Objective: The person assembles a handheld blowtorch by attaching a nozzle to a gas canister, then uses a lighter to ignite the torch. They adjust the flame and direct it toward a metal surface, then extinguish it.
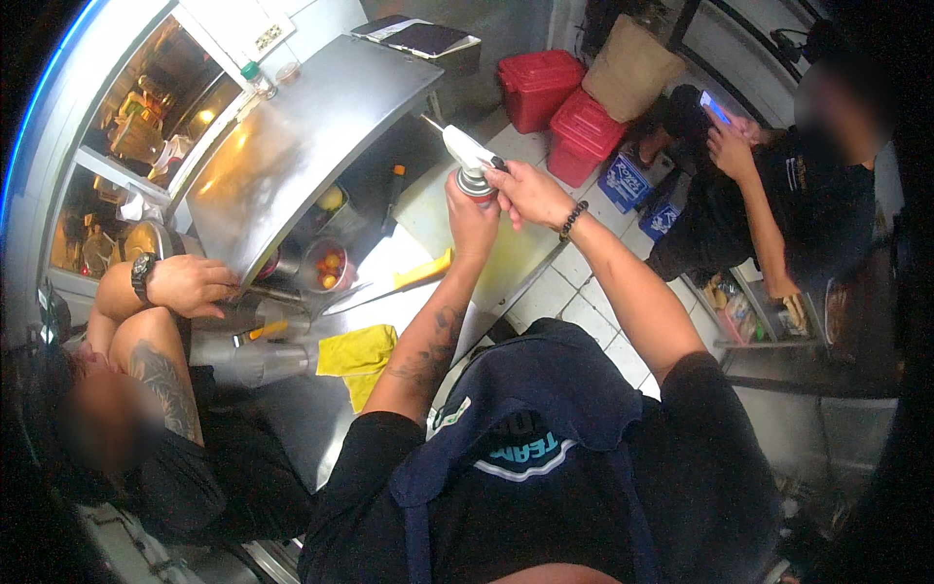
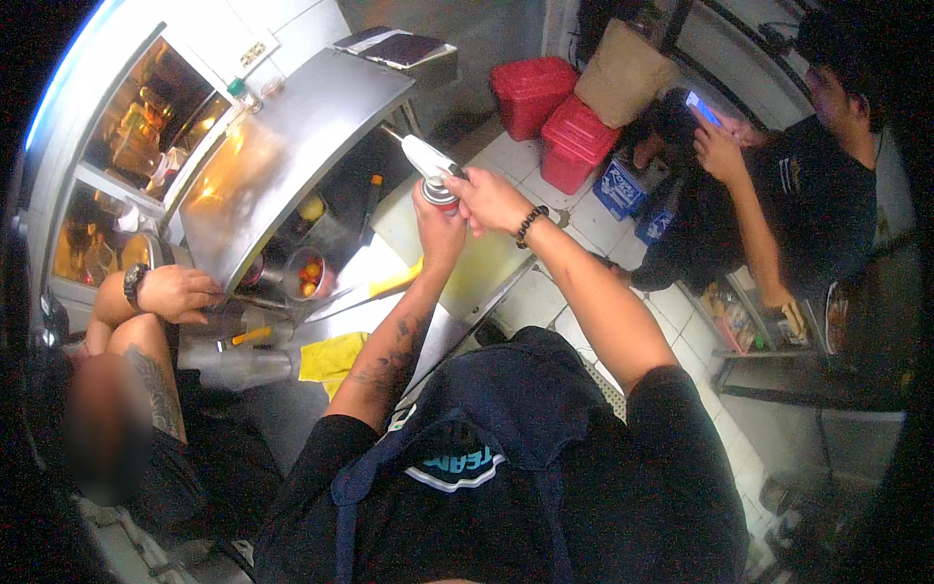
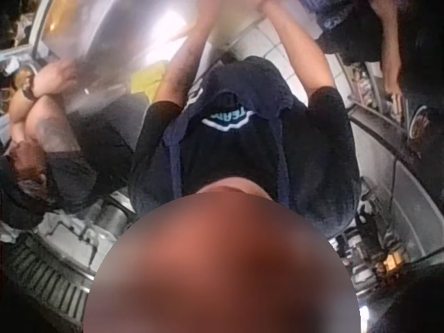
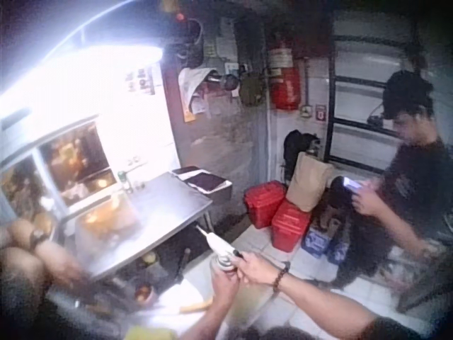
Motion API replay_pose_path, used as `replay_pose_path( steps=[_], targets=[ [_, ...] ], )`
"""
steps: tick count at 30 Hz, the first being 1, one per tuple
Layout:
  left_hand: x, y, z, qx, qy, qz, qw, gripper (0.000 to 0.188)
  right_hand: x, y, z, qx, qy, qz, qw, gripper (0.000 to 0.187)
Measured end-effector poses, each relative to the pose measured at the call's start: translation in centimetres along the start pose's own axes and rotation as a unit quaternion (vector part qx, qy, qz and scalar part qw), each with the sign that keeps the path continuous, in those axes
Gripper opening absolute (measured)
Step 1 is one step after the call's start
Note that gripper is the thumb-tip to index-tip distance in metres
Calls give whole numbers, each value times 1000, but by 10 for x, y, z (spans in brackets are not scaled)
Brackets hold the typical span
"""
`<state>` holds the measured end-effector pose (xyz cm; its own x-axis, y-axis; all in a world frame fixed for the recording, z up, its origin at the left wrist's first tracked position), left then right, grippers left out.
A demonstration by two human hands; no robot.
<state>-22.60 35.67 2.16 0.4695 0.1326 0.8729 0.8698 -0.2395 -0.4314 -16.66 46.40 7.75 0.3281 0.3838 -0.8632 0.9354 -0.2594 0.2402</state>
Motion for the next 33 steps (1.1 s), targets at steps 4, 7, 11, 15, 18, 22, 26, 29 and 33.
replay_pose_path(
  steps=[4,7,11,15,18,22,26,29,33],
  targets=[
    [3,0,2,5,29,-22,999,73,-11,0,-12,159,214,-165,950,43],
    [-3,0,2,-4,8,-19,1000,73,-23,10,-11,167,267,-139,939,40],
    [1,0,2,-3,11,0,1000,74,-21,11,-10,179,315,-122,924,39],
    [-3,0,3,-4,17,-3,1000,74,-27,17,-9,194,335,-148,910,38],
    [3,-1,3,-4,4,8,1000,74,-24,16,-11,201,336,-163,906,40],
    [-4,0,5,-31,27,-31,999,72,-14,17,-19,194,272,-193,923,43],
    [1,-12,-3,-51,95,-54,993,55,-10,26,-20,168,158,-197,953,44],
    [16,-10,-15,-83,147,-128,977,39,-18,39,-32,202,93,-207,953,40],
    [46,-6,-19,-118,207,-131,962,41,-37,55,-40,194,52,-211,957,38]
  ],
)
Point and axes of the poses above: each hand's wrist, its own y-axis away from the middle knuckle, its own z-axis out of the palm, x = y × z, the point moved 10 cm from there along -y, towards the middle knuckle, and after that the axes turned 4 degrees about y, right-handed, at the moved point
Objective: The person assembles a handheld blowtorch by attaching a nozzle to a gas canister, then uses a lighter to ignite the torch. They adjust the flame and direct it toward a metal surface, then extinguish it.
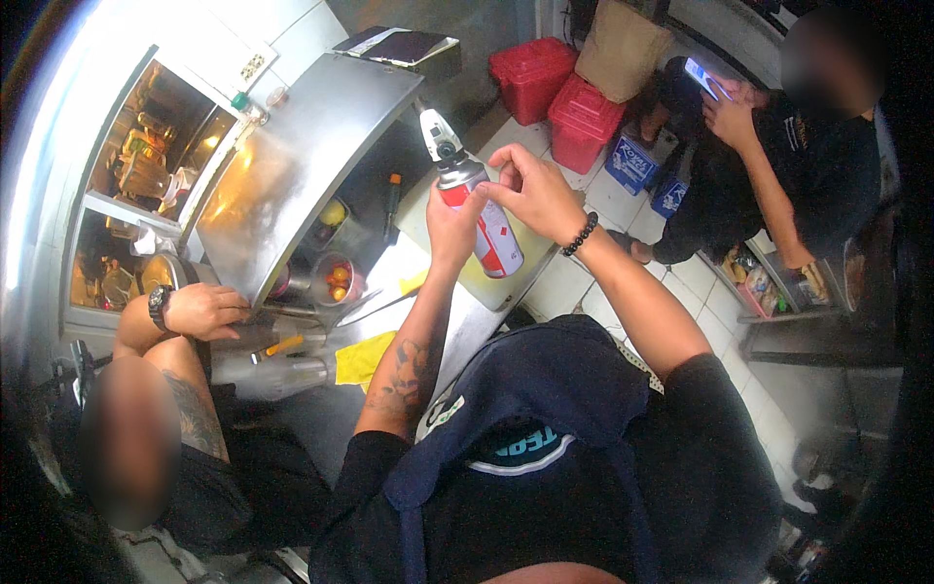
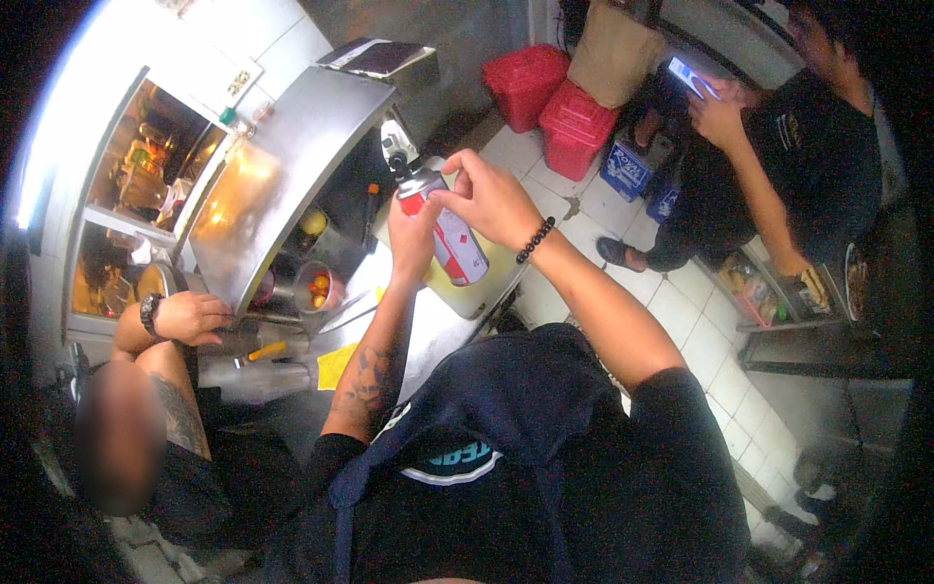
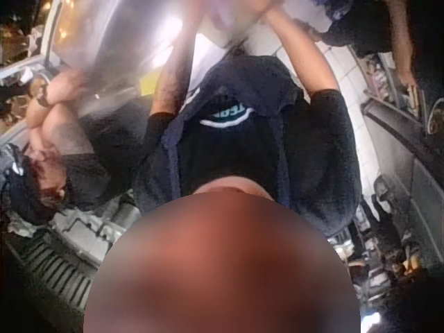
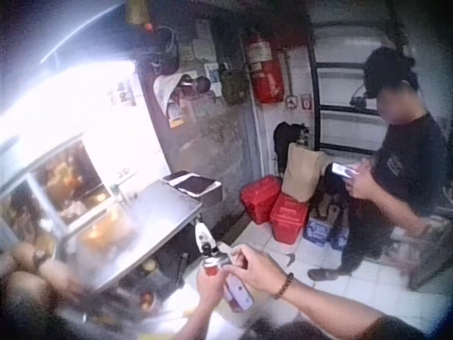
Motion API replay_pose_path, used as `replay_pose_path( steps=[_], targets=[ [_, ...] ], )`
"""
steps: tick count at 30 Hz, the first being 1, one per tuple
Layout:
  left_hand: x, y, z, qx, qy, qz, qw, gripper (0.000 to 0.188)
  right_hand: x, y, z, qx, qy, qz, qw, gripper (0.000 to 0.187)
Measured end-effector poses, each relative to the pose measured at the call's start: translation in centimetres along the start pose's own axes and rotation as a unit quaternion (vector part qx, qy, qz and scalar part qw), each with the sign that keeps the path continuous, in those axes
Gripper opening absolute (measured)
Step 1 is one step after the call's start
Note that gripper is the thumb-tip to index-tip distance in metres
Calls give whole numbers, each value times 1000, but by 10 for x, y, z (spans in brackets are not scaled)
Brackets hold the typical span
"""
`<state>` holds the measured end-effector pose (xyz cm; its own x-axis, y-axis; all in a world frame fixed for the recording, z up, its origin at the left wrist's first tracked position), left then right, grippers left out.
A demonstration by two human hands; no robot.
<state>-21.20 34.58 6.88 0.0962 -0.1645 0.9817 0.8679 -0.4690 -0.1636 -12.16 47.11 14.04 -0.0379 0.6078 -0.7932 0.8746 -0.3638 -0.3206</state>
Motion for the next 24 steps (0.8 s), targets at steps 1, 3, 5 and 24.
replay_pose_path(
  steps=[1,3,5,24],
  targets=[
    [6,3,2,-9,2,-7,1000,41,-4,1,-1,-2,-10,1,1000,38],
    [17,3,8,-24,7,-9,1000,42,-11,2,-7,4,-3,2,1000,38],
    [24,3,13,-33,9,-4,999,42,-13,0,-10,8,-7,-1,1000,37],
    [26,-2,16,25,-187,17,982,60,-37,-32,-5,92,300,-132,940,33]
  ],
)
Point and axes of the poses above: each hand's wrist, its own y-axis away from the middle knuckle, its own z-axis out of the palm, x = y × z, the point moved 10 cm from there along -y, towards the middle knuckle, and after that the axes turned 4 degrees about y, right-handed, at the moved point
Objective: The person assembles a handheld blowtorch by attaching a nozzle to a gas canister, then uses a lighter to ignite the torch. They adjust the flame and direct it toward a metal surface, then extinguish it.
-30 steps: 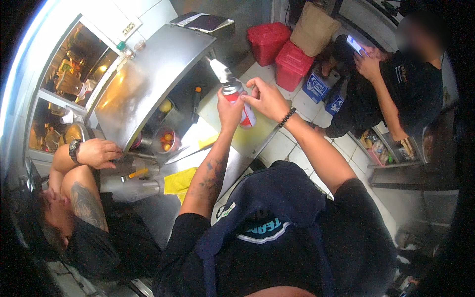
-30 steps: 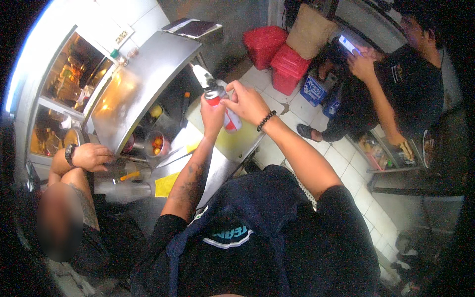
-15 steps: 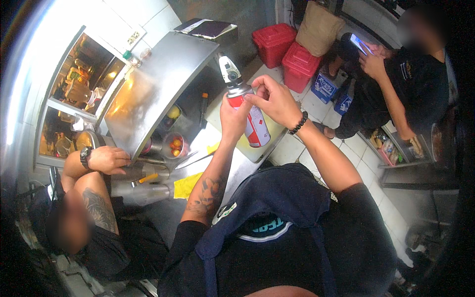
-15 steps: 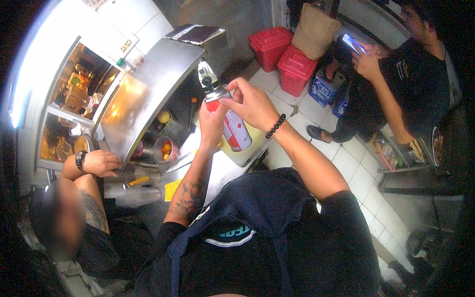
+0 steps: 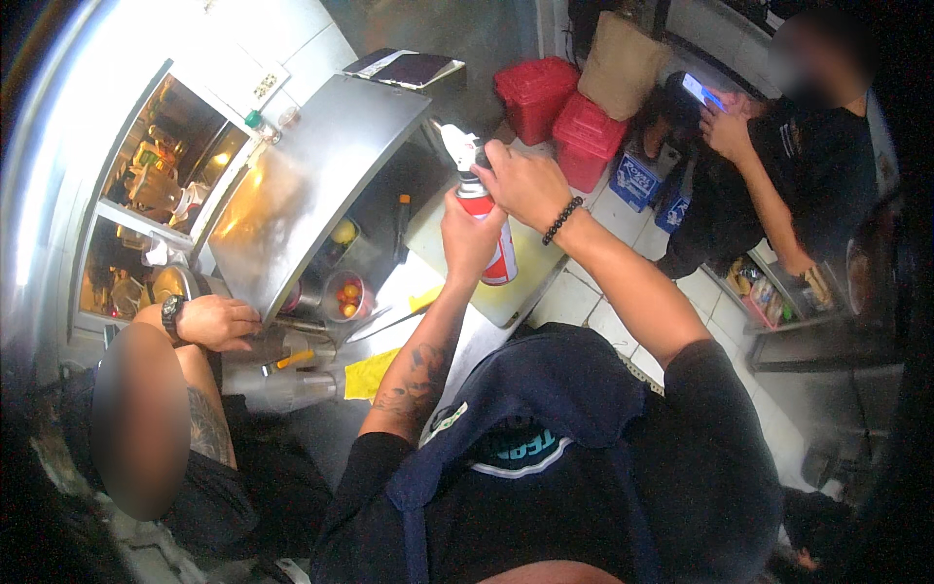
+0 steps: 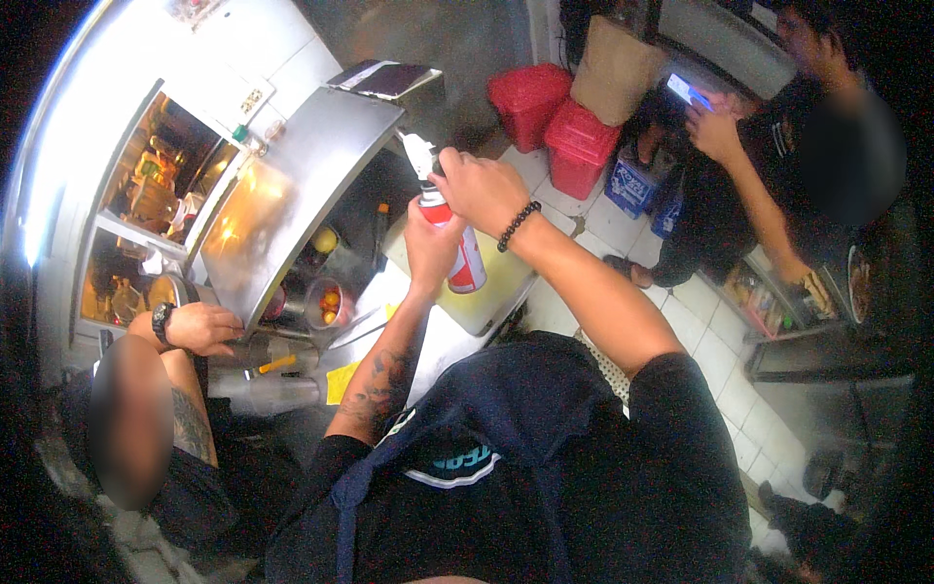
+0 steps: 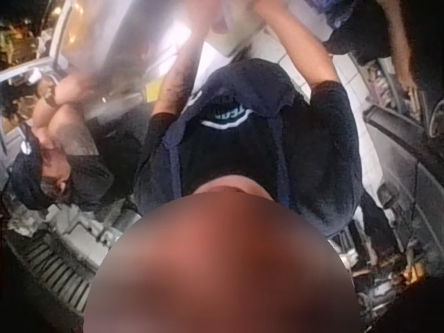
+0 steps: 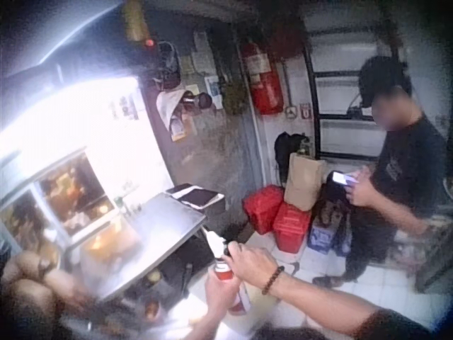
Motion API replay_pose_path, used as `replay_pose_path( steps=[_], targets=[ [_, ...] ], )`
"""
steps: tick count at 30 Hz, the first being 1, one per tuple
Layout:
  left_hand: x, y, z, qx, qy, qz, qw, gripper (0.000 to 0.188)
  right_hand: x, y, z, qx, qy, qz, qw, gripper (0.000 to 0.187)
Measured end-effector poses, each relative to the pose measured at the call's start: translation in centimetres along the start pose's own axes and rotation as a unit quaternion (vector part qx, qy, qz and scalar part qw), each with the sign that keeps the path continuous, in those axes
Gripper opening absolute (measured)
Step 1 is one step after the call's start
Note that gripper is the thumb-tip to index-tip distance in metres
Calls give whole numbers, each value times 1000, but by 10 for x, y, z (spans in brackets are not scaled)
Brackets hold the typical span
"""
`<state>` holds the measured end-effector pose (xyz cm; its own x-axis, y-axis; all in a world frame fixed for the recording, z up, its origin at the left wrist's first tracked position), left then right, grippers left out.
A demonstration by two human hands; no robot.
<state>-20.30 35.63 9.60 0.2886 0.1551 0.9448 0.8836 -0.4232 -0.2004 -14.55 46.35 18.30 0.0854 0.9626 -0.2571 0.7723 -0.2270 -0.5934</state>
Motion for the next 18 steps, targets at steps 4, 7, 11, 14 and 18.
replay_pose_path(
  steps=[4,7,11,14,18],
  targets=[
    [-3,2,6,23,-16,23,999,65,13,0,9,-52,33,51,997,35],
    [-14,2,3,46,-48,35,997,66,24,5,23,-148,-43,153,976,37],
    [-29,0,-2,92,-63,73,991,73,12,16,16,-60,-88,87,991,39],
    [-49,4,-1,123,-66,81,987,74,17,29,44,-124,-61,95,986,37],
    [-63,15,-4,123,-51,47,990,77,18,35,45,-133,-129,104,977,40]
  ],
)
Point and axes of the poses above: each hand's wrist, its own y-axis away from the middle knuckle, its own z-axis out of the palm, x = y × z, the point moved 10 cm from there along -y, towards the middle knuckle, and after that the axes turned 4 degrees about y, right-handed, at the moved point
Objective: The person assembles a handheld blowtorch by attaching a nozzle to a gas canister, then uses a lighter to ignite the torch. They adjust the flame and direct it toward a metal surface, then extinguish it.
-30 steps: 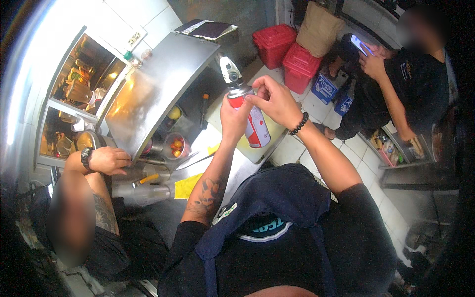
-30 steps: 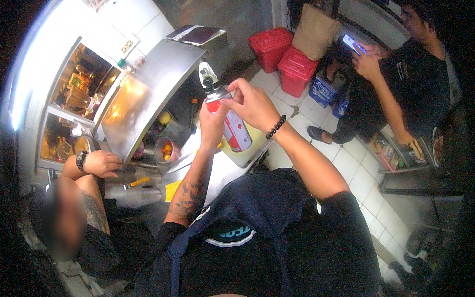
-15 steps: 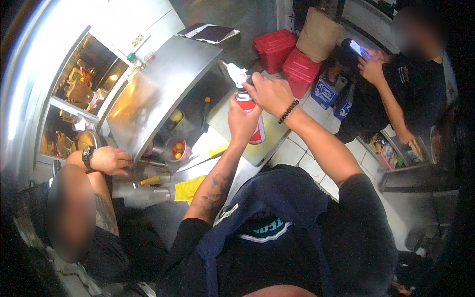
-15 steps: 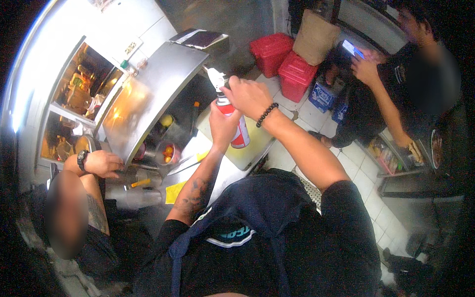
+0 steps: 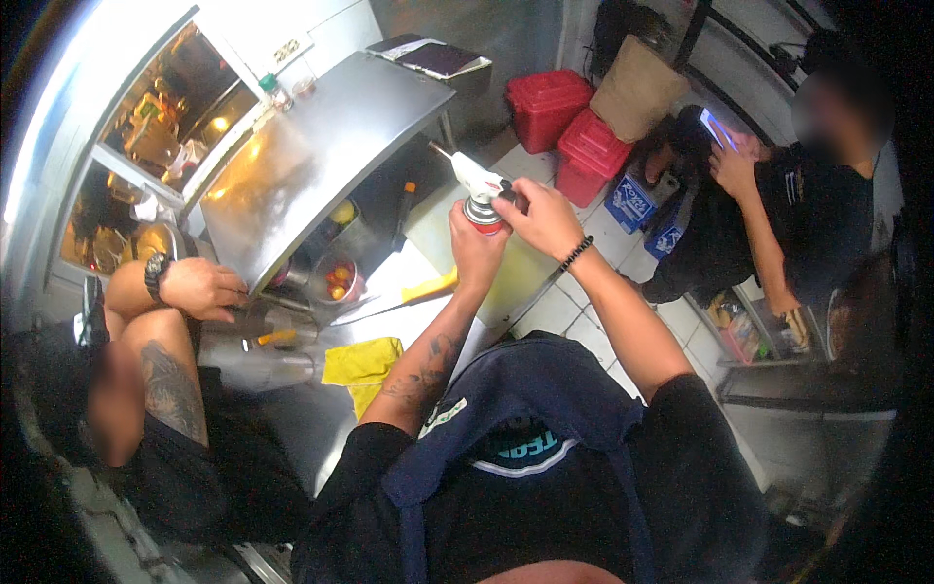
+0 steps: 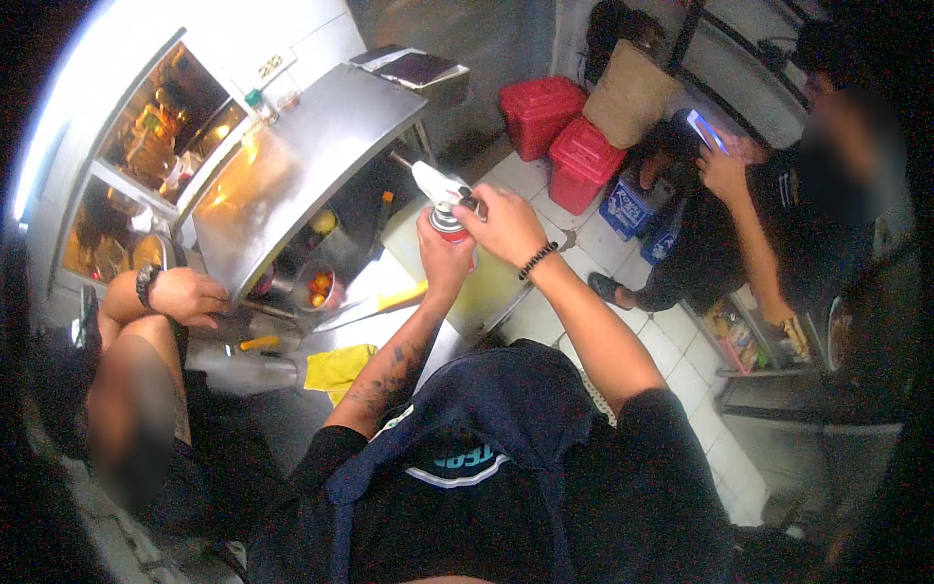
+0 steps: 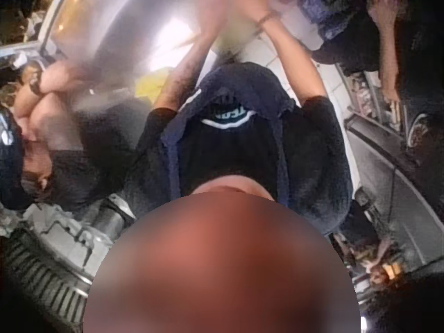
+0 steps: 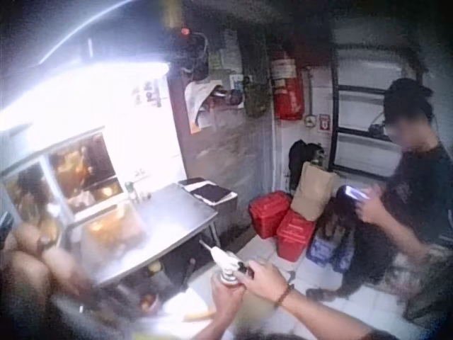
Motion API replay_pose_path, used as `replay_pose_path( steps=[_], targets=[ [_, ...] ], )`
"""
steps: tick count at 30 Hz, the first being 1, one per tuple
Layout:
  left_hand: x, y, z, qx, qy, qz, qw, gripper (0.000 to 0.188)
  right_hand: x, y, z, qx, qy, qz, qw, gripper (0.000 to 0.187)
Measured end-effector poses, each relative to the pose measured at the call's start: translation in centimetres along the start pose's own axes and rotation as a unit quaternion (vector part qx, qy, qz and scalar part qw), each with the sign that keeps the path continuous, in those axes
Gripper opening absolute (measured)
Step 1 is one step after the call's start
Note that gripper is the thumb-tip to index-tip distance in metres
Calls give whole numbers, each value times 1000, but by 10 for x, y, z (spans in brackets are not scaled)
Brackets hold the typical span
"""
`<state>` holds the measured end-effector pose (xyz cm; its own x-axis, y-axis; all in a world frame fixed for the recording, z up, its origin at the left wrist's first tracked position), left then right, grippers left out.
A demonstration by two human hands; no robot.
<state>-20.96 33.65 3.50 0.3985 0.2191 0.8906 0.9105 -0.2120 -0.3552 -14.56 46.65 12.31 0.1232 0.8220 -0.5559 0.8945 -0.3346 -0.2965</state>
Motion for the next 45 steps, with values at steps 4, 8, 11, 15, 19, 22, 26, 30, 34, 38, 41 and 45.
replay_pose_path(
  steps=[4,8,11,15,19,22,26,30,34,38,41,45],
  targets=[
    [7,9,-3,12,12,-11,1000,75,10,11,5,7,-45,13,999,41],
    [-4,14,-4,29,10,5,1000,72,0,20,2,4,-35,3,999,35],
    [-4,16,-3,39,5,24,999,73,8,24,4,-12,-11,-3,1000,30],
    [-5,16,-11,33,10,22,999,73,8,20,15,-41,3,-12,999,27],
    [-7,20,-12,46,19,35,998,72,-7,28,5,9,14,-62,998,33],
    [-7,20,-14,55,19,51,997,73,28,28,31,-149,-32,90,984,27],
    [-5,19,-15,56,12,62,996,74,-27,36,-2,76,11,-108,991,34],
    [-2,19,-17,57,11,62,996,73,8,29,20,-87,-24,41,995,34],
    [-4,18,-16,38,19,32,999,70,-6,32,11,-4,-17,-15,1000,32],
    [-7,19,-15,47,22,52,997,70,8,35,22,-58,-59,24,996,29],
    [-4,21,-15,56,26,60,996,70,0,38,15,24,29,-75,996,30],
    [0,19,-17,45,18,53,997,70,-8,36,18,20,70,-94,993,29]
  ],
)
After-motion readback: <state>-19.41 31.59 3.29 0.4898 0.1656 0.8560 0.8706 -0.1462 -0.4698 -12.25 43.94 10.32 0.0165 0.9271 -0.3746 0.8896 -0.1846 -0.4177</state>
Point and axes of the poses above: each hand's wrist, its own y-axis away from the middle knuckle, its own z-axis out of the palm, x = y × z, the point moved 10 cm from there along -y, towards the middle knuckle, and after that the axes turned 4 degrees about y, right-handed, at the moved point
